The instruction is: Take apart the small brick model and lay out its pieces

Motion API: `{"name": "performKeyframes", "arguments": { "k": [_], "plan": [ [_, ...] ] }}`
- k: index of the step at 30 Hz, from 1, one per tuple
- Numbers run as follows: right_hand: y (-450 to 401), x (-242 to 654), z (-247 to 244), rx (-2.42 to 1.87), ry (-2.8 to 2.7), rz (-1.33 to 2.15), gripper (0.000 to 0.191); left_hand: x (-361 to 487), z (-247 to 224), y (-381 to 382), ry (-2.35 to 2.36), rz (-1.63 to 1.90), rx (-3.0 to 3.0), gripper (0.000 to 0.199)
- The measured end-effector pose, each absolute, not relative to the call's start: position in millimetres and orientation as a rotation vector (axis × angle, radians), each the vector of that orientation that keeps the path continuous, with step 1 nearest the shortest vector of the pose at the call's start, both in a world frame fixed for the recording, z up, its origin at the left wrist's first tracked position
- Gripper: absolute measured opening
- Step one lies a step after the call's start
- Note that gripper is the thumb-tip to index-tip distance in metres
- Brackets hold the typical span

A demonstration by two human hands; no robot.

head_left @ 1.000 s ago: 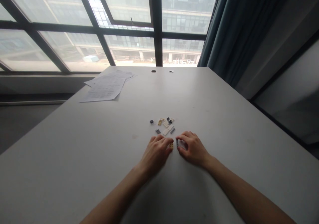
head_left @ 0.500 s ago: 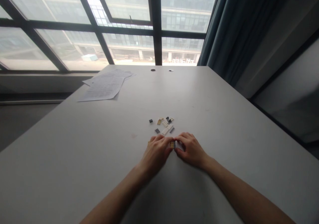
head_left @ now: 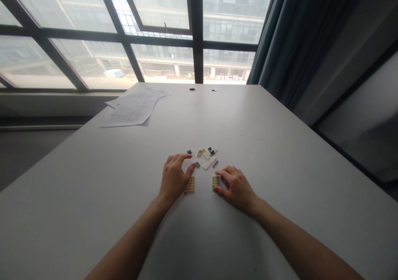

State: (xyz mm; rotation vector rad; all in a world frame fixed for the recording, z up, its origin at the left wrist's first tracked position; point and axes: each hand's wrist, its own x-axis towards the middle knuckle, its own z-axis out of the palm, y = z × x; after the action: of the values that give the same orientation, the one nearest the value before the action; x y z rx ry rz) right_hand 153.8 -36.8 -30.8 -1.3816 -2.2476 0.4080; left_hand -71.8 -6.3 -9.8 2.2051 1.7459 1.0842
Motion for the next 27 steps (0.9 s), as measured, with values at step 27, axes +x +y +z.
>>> {"name": "performKeyframes", "arguments": {
  "k": [27],
  "plan": [
    [-36.0, 152.7, -32.0, -1.377, -2.233, 0.427, 0.030, -60.2, -14.3, 7.7, 1.955, 0.595, 2.261, 0.024]
  ]
}}
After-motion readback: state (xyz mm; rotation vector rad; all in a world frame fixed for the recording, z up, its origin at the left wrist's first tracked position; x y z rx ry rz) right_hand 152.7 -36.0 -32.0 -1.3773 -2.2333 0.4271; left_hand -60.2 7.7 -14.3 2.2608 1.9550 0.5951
